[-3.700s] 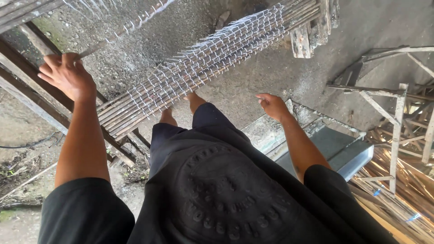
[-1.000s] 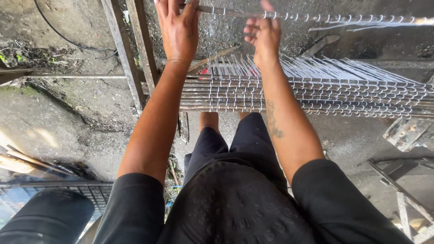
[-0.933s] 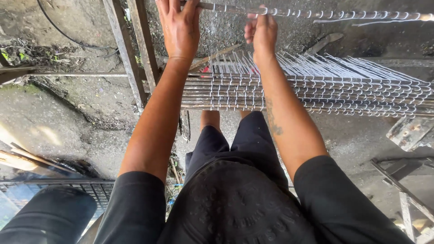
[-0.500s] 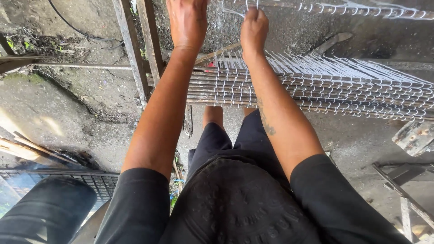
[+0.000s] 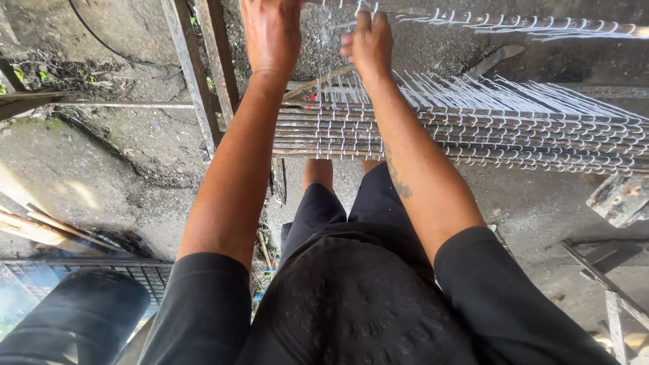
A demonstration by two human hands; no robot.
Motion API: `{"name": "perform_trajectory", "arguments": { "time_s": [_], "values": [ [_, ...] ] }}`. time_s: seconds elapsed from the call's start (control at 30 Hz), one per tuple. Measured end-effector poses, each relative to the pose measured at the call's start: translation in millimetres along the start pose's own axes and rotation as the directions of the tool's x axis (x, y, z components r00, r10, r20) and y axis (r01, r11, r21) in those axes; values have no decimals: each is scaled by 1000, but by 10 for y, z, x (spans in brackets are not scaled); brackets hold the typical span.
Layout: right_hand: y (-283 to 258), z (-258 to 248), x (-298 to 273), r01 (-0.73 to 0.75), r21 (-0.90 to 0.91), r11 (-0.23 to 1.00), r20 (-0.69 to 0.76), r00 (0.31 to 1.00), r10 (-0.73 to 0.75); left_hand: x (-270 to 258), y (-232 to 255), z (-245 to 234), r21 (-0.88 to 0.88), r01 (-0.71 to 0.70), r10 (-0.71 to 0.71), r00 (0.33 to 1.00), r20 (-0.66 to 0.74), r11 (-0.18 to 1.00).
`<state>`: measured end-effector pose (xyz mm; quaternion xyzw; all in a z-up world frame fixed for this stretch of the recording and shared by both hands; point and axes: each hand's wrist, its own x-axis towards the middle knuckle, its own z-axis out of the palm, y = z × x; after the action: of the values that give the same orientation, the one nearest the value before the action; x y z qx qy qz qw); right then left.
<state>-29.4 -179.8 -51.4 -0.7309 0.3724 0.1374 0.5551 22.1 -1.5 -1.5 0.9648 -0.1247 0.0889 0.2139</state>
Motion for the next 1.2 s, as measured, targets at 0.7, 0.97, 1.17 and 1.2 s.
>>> {"name": "perform_trajectory", "arguments": {
  "time_s": [0.7,0.97,1.17,1.2],
  "values": [
    [257,-303,126,104,22,994,-148,984,-100,43,-65,38,-53,6,-2,998,60,999],
    [337,-370,100,103,-97,990,-234,964,-124,37,-84,42,-45,-8,11,998,57,999],
    [354,-332,274,16,-240,971,-146,988,-52,43,-87,34,-2,-53,53,998,40,999],
    [372,-342,306,35,-242,970,-89,994,-58,47,-73,17,-12,-22,23,998,51,1000]
  ]
}}
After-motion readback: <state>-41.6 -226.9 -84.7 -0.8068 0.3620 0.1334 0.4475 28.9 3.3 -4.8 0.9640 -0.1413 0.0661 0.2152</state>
